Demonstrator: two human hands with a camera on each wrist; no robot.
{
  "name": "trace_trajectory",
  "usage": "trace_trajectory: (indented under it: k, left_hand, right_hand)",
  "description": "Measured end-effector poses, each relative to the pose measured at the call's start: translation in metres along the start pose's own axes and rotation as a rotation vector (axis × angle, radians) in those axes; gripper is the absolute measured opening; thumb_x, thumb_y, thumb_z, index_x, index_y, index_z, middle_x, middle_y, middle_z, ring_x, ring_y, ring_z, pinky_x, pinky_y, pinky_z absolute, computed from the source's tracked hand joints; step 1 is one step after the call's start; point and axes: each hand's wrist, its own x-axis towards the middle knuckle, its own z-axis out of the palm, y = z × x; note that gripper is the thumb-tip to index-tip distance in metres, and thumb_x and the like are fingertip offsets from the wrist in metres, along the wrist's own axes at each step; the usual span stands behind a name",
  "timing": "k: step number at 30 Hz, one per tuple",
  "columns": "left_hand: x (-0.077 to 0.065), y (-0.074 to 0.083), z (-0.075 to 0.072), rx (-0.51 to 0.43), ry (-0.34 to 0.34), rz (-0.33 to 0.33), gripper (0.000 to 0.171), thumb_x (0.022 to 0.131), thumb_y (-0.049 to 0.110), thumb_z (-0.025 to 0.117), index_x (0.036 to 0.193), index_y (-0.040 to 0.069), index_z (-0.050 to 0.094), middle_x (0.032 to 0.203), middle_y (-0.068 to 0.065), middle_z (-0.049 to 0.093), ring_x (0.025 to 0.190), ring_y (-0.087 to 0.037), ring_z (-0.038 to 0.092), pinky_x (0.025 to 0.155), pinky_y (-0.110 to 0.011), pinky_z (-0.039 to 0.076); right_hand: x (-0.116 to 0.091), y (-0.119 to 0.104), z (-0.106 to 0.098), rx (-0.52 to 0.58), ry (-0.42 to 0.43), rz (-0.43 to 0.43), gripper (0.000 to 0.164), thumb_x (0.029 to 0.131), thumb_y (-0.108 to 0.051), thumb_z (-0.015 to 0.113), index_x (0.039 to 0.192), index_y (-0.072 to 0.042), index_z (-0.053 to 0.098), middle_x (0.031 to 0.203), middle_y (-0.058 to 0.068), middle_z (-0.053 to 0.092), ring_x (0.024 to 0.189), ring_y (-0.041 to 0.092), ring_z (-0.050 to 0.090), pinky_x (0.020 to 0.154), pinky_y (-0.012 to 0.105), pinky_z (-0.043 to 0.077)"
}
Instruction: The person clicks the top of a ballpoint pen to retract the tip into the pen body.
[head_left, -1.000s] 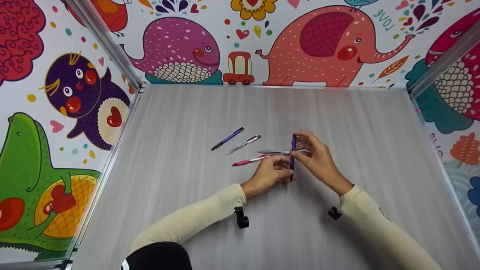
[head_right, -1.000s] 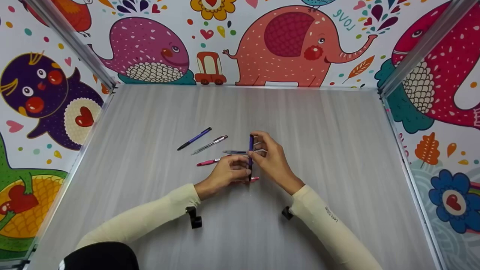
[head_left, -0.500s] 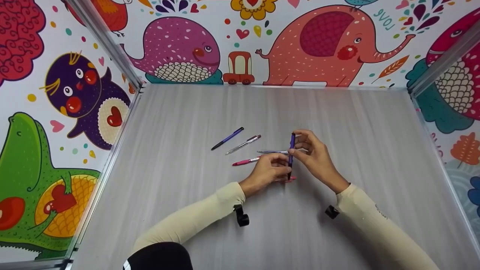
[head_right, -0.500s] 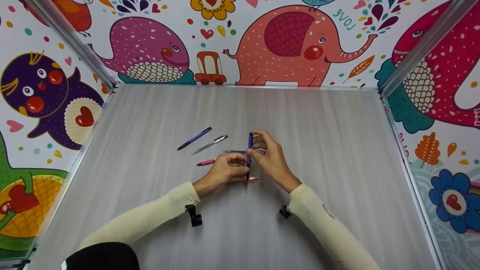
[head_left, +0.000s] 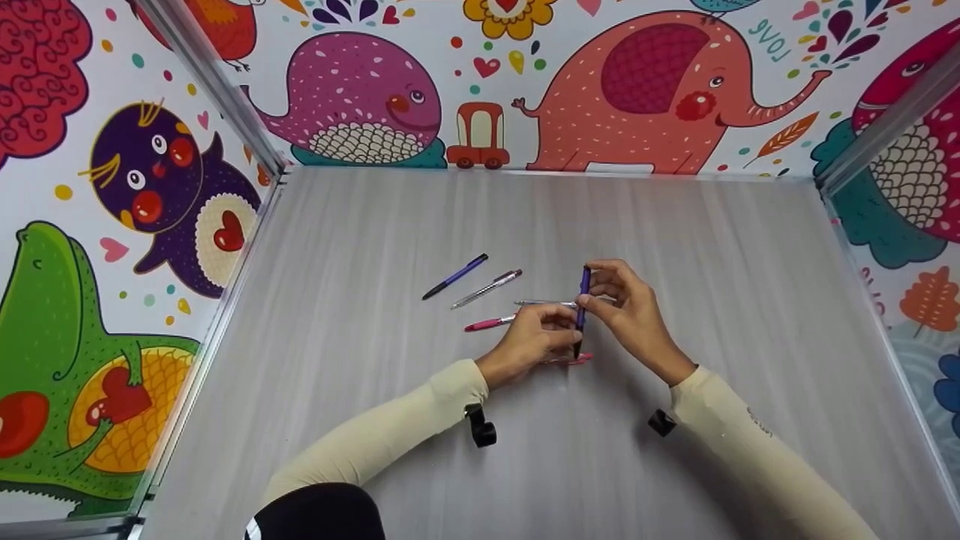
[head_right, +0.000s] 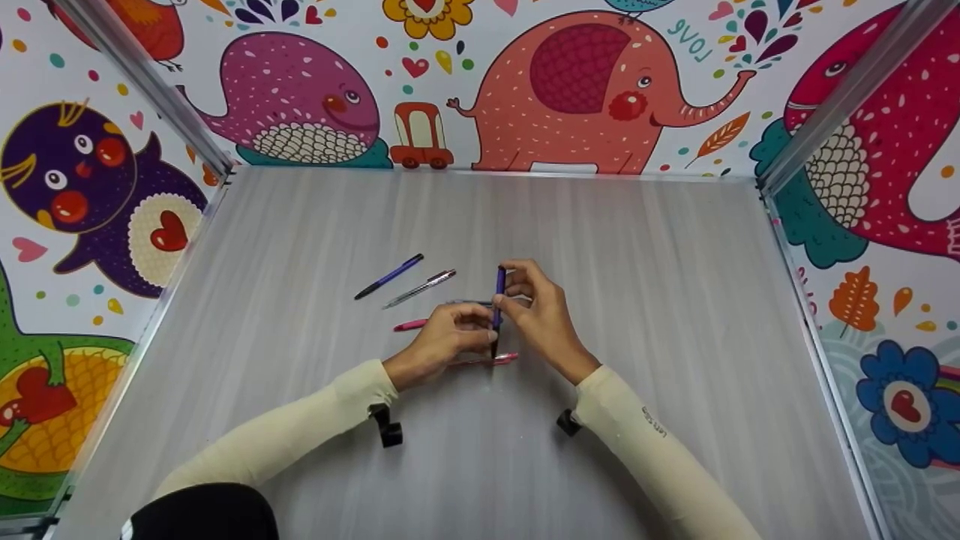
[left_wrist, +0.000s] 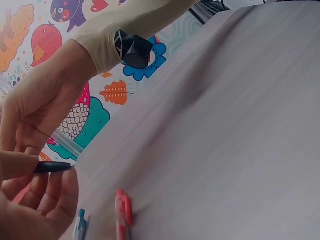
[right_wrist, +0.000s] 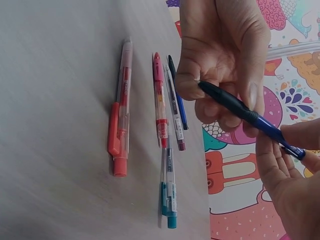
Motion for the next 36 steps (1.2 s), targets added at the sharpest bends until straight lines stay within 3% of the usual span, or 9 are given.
trace_trajectory:
  k: [6, 12, 18, 25, 31, 36]
  left_hand:
    - [0.003, 0.000, -0.001, 0.050, 0.003, 0.032, 0.023, 0.096, -0.009, 0.076, 0.119, -0.012, 0.073, 0.100, -0.002, 0.073, 0.090, -0.015, 0.071, 0.076, -0.029, 0.063]
    - [0.006, 0.000, -0.007, 0.224, 0.013, 0.074, 0.018, 0.097, -0.004, 0.078, 0.115, -0.005, 0.077, 0.104, -0.004, 0.077, 0.094, -0.012, 0.071, 0.083, -0.027, 0.061]
    - [0.009, 0.003, -0.016, 0.386, 0.051, 0.106, 0.017, 0.099, -0.001, 0.077, 0.116, 0.001, 0.080, 0.104, -0.005, 0.077, 0.090, -0.010, 0.068, 0.079, -0.024, 0.058]
    - [0.022, 0.006, -0.030, 0.594, 0.111, 0.252, 0.016, 0.099, -0.003, 0.077, 0.114, 0.000, 0.081, 0.106, -0.008, 0.077, 0.093, -0.009, 0.067, 0.087, -0.024, 0.058]
    - [0.032, 0.007, -0.041, 0.745, 0.095, 0.347, 0.016, 0.099, -0.004, 0.076, 0.114, -0.001, 0.081, 0.106, -0.012, 0.076, 0.096, -0.019, 0.069, 0.091, -0.039, 0.060]
    - [0.038, 0.006, -0.049, 0.837, 0.058, 0.396, 0.016, 0.099, -0.003, 0.077, 0.114, -0.001, 0.081, 0.107, -0.012, 0.076, 0.099, -0.029, 0.070, 0.092, -0.039, 0.055]
  right_hand:
    - [-0.001, 0.000, 0.001, -0.017, 0.007, -0.035, 0.049, 0.099, 0.007, 0.078, 0.143, -0.003, 0.062, 0.118, 0.018, 0.069, 0.100, 0.027, 0.072, 0.087, 0.028, 0.063]
    - [-0.003, 0.006, 0.001, -0.015, 0.019, -0.041, 0.057, 0.097, 0.013, 0.075, 0.148, 0.000, 0.052, 0.116, 0.021, 0.065, 0.100, 0.018, 0.074, 0.085, 0.028, 0.064]
    - [-0.002, 0.013, -0.005, 0.009, 0.058, -0.066, 0.040, 0.104, 0.008, 0.069, 0.140, 0.003, 0.050, 0.113, 0.024, 0.069, 0.096, 0.020, 0.075, 0.083, 0.031, 0.064]
    - [0.000, 0.024, -0.012, 0.004, 0.084, -0.075, 0.030, 0.106, 0.006, 0.067, 0.132, 0.005, 0.053, 0.112, 0.023, 0.075, 0.092, 0.025, 0.078, 0.083, 0.031, 0.064]
    - [0.001, 0.031, -0.015, -0.029, 0.101, -0.061, 0.029, 0.102, 0.005, 0.073, 0.129, 0.009, 0.061, 0.112, 0.019, 0.077, 0.092, 0.022, 0.078, 0.086, 0.028, 0.064]
    - [0.003, 0.037, -0.016, -0.037, 0.113, -0.035, 0.027, 0.098, 0.007, 0.077, 0.123, 0.011, 0.066, 0.111, 0.022, 0.075, 0.091, 0.018, 0.077, 0.086, 0.024, 0.063]
